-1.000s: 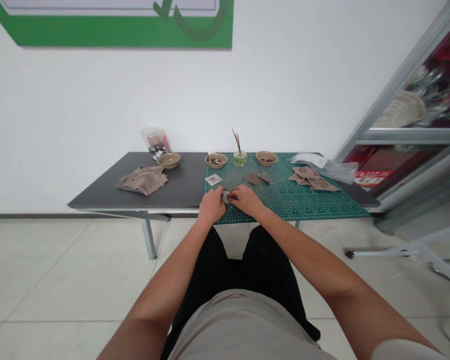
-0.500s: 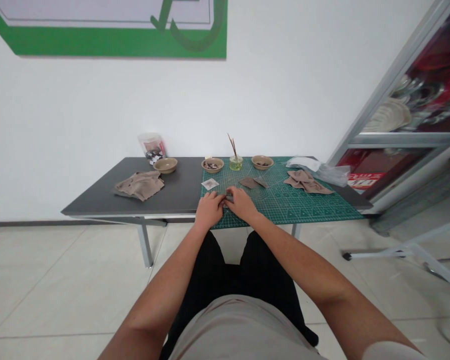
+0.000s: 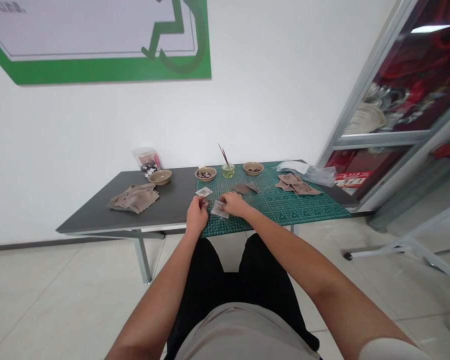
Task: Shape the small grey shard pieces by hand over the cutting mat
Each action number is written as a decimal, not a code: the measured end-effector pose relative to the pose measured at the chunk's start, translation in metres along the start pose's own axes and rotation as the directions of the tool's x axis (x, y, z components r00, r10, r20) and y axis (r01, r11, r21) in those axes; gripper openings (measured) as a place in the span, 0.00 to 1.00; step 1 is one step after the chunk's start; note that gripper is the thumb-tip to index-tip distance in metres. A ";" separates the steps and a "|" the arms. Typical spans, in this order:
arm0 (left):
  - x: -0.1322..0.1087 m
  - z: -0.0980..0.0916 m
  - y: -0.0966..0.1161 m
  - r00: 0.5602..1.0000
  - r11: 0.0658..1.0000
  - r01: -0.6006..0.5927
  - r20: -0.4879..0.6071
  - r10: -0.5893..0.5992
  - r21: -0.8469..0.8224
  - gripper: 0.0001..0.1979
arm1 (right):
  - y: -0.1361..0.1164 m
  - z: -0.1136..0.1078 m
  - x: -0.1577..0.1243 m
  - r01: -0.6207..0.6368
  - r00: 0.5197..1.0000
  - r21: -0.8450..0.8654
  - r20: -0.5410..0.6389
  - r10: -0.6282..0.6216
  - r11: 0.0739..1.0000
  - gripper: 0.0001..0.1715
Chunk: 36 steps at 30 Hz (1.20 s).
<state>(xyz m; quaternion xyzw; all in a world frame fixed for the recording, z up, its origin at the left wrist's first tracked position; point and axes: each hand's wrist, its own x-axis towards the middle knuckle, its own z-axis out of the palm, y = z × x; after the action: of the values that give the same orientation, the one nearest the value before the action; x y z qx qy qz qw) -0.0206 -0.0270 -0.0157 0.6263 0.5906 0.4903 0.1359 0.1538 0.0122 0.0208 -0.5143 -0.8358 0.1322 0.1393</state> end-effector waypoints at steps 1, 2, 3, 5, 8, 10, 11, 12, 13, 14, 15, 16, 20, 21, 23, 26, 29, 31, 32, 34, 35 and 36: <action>-0.001 0.000 0.000 1.000 1.000 0.008 -0.010 -0.008 -0.016 0.08 | 0.000 -0.006 -0.001 -0.020 0.999 0.024 -0.028 0.021 1.000 0.14; -0.001 0.000 0.000 1.000 1.000 0.014 -0.016 -0.014 -0.022 0.08 | 0.001 -0.012 -0.002 -0.020 0.997 0.048 -0.074 0.023 0.999 0.13; -0.001 0.000 0.000 1.000 1.000 0.019 -0.020 -0.019 -0.017 0.08 | 0.003 -0.018 -0.003 -0.003 0.992 0.066 -0.125 0.011 0.998 0.12; -0.002 0.000 0.000 1.000 1.000 0.017 -0.021 -0.016 0.026 0.08 | 0.010 -0.030 -0.007 -0.001 0.975 0.073 -0.224 0.017 0.997 0.11; -0.002 0.000 0.001 1.000 0.995 -0.010 -0.026 0.013 0.099 0.08 | 0.020 -0.038 -0.014 0.011 0.976 0.007 -0.220 -0.009 1.000 0.12; -0.002 0.000 0.003 0.999 0.993 -0.025 -0.027 0.028 0.112 0.09 | 0.024 -0.038 -0.018 0.014 0.993 -0.062 -0.118 -0.021 0.998 0.10; -0.002 0.000 0.003 0.999 0.993 -0.032 -0.021 0.034 0.115 0.09 | 0.025 -0.036 -0.020 -0.002 0.996 -0.079 -0.094 -0.005 0.997 0.09; -0.003 0.000 0.003 0.999 0.992 -0.037 -0.015 0.039 0.117 0.09 | 0.026 -0.035 -0.021 -0.032 0.995 -0.087 -0.099 0.024 0.996 0.10; -0.003 0.000 0.003 0.999 0.992 -0.042 -0.012 0.044 0.120 0.09 | 0.026 -0.033 -0.022 -0.054 0.990 -0.089 -0.131 0.042 0.995 0.11; -0.003 0.000 0.004 0.999 0.991 -0.047 -0.008 0.049 0.123 0.09 | 0.026 -0.032 -0.023 -0.070 0.986 -0.091 -0.155 0.055 0.993 0.12; -0.003 0.000 0.004 0.999 0.991 -0.053 -0.006 0.054 0.126 0.09 | 0.026 -0.032 -0.024 -0.073 0.986 -0.096 -0.159 0.057 0.993 0.12; -0.003 -0.001 0.004 0.998 0.990 -0.059 -0.004 0.061 0.130 0.09 | 0.025 -0.031 -0.024 -0.066 0.989 -0.106 -0.141 0.051 0.992 0.11; -0.005 -0.001 0.006 0.998 0.989 -0.065 0.006 0.065 0.132 0.10 | 0.020 -0.034 -0.018 -0.073 0.992 -0.144 -0.108 0.058 0.987 0.10; -0.005 -0.001 0.006 0.999 0.991 -0.052 0.006 0.052 0.127 0.10 | 0.017 -0.035 -0.014 -0.088 0.987 -0.147 -0.145 0.066 0.985 0.12; -0.006 0.000 0.007 1.000 0.993 -0.020 0.007 0.019 0.120 0.11 | 0.011 -0.036 -0.004 -0.102 0.976 -0.153 -0.207 0.069 0.983 0.18; -0.007 0.000 0.008 1.000 0.992 0.005 0.009 -0.006 0.125 0.09 | -0.001 -0.029 0.013 -0.113 0.972 -0.202 -0.227 0.066 0.973 0.24; -0.008 0.001 0.008 1.000 0.991 0.000 0.001 0.000 0.131 0.07 | -0.012 -0.011 0.031 -0.142 0.958 -0.282 -0.282 0.060 0.949 0.26; -0.009 0.000 0.008 1.000 0.991 -0.025 -0.003 0.026 0.135 0.06 | -0.015 0.004 0.040 -0.171 0.962 -0.273 -0.253 0.101 0.947 0.28; -0.009 0.000 0.008 0.999 0.989 -0.044 -0.001 0.044 0.139 0.06 | -0.016 0.011 0.044 -0.179 0.968 -0.263 -0.217 0.122 0.948 0.30; -0.010 0.000 0.008 0.997 0.986 -0.077 0.007 0.076 0.147 0.06 | -0.016 0.021 0.051 -0.204 0.973 -0.232 -0.151 0.172 0.951 0.34; -0.010 0.000 0.007 0.996 0.985 -0.086 0.010 0.086 0.149 0.06 | -0.016 0.025 0.053 -0.209 0.974 -0.219 -0.132 0.183 0.953 0.34; -0.010 0.001 0.007 0.996 0.985 -0.089 0.012 0.089 0.149 0.06 | -0.016 0.027 0.055 -0.212 0.974 -0.209 -0.128 0.189 0.955 0.34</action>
<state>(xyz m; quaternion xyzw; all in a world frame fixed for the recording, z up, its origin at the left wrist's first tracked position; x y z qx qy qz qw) -0.0141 -0.0374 -0.0152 0.6617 0.5969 0.4486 0.0678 0.1071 0.0529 0.0072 -0.6151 -0.7802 0.0244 0.1114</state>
